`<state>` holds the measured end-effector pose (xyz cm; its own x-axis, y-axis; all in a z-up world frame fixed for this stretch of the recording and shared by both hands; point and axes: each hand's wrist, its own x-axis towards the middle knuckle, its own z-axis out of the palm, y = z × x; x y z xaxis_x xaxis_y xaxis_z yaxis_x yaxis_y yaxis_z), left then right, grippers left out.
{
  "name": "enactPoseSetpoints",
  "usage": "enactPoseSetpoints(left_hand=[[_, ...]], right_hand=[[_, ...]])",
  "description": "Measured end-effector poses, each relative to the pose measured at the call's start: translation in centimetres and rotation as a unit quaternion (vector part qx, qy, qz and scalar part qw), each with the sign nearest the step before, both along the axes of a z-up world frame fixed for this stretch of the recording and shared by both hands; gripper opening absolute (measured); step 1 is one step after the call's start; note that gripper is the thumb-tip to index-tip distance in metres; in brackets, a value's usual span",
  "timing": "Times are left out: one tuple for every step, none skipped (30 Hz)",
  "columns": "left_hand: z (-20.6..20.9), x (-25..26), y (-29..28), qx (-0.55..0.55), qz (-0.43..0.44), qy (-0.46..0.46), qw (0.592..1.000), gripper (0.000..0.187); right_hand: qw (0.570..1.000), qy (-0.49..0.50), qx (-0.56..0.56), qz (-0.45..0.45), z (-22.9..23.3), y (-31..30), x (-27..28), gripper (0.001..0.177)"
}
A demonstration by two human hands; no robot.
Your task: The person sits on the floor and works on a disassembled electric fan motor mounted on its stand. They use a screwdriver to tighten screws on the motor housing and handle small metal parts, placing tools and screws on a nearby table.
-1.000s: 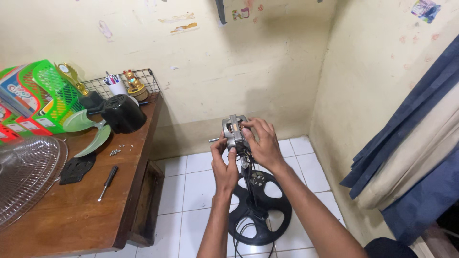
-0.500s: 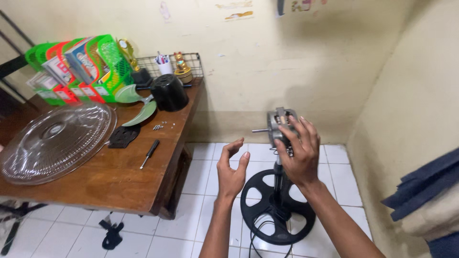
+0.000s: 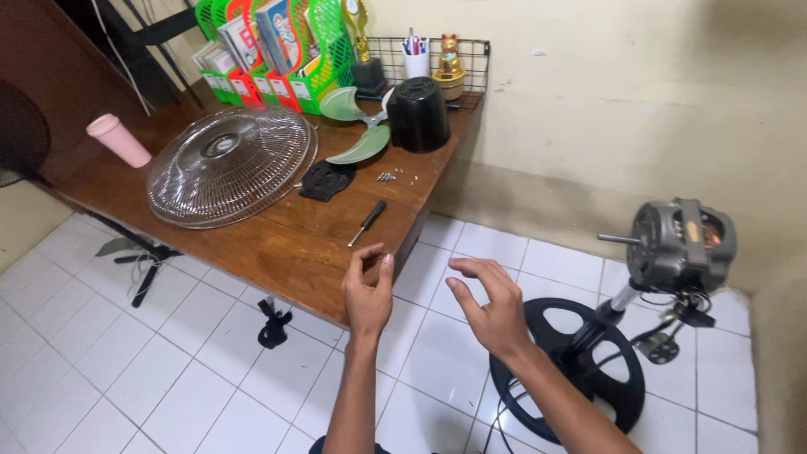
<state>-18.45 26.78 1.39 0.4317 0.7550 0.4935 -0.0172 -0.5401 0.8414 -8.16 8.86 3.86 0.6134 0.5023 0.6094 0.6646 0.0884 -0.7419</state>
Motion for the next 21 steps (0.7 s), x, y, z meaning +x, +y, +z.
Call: enactPoseSetpoints(left_hand=[[-0.4,0.0,1.3,-0.002,0.020,0.018,1.000,0.025],[-0.8,0.0,2.6,-0.004,0.041,0.036,0.999,0.025],[-1.3,0.0,3.8,-0.007,0.060,0.054,0.997,0.025],[-1.8,0.0,4.9,-0.004,0.085,0.083,0.993,0.025],[-2.3,0.2,6.0,-0.003,0.108,0.112,0.988,0.026],[-2.7,0.4,6.9,-0.002,0.132,0.140,0.981,0.027],[-3.1,0.6,7.9,0.022,0.145,0.152,0.977,0.027],[-3.5,1.0,8.8,0.045,0.158,0.164,0.973,0.027],[-3.8,1.3,9.7,0.069,0.171,0.176,0.967,0.027],[-4.1,1.7,10.4,0.069,0.176,0.182,0.965,0.029],[-4.3,2.1,11.0,0.070,0.180,0.187,0.963,0.032],[-4.6,2.4,11.5,0.070,0.184,0.193,0.961,0.034],[-4.8,2.6,11.7,0.077,0.184,0.201,0.959,0.036],[-5.0,2.9,11.9,0.085,0.183,0.209,0.957,0.039],[-5.0,3.1,12.1,0.091,0.182,0.217,0.955,0.041],[-5.0,3.1,12.3,0.091,0.181,0.229,0.952,0.043],[-5.1,3.1,12.3,0.090,0.178,0.241,0.950,0.044],[-5.1,3.1,12.4,0.089,0.175,0.253,0.947,0.046],[-5.1,3.2,12.4,0.099,0.174,0.259,0.945,0.042],[-5.1,3.3,12.4,0.108,0.173,0.265,0.942,0.039],[-5.2,3.2,12.3,0.118,0.172,0.273,0.939,0.036]], right_hand=[[0.999,0.037,-0.009,0.020,-0.3,1.7,0.0,0.022],[0.996,0.074,-0.019,0.039,-0.6,3.3,0.0,0.024],[0.992,0.109,-0.036,0.051,-1.0,5.0,0.0,0.026],[0.986,0.143,-0.053,0.063,-1.4,7.0,0.1,0.028],[0.979,0.177,-0.071,0.074,-1.9,8.6,0.1,0.030],[0.979,0.173,-0.071,0.082,-2.6,10.1,0.1,0.032],[0.979,0.169,-0.071,0.091,-3.2,11.8,0.1,0.034],[0.979,0.165,-0.071,0.099,-4.0,13.4,0.2,0.037],[0.965,0.221,-0.086,0.116,-4.8,14.8,0.4,0.038],[0.947,0.275,-0.101,0.132,-5.7,16.1,0.5,0.039],[0.925,0.329,-0.115,0.148,-6.6,17.3,0.5,0.040],[0.935,0.301,-0.122,0.141,-7.5,18.2,0.6,0.039],[0.944,0.273,-0.129,0.134,-8.3,18.9,0.9,0.039],[0.952,0.245,-0.135,0.126,-9.0,19.4,1.1,0.039],[0.950,0.249,-0.139,0.123,-9.7,19.8,1.3,0.039],[0.949,0.254,-0.143,0.121,-10.2,20.1,1.5,0.039],[0.948,0.258,-0.147,0.117,-10.5,20.3,1.6,0.039],[0.945,0.268,-0.140,0.123,-10.8,20.4,1.6,0.040],[0.943,0.278,-0.135,0.128,-10.9,20.4,1.7,0.040],[0.940,0.287,-0.129,0.133,-10.8,20.3,1.8,0.040],[0.941,0.282,-0.129,0.135,-10.8,20.2,1.7,0.040]])
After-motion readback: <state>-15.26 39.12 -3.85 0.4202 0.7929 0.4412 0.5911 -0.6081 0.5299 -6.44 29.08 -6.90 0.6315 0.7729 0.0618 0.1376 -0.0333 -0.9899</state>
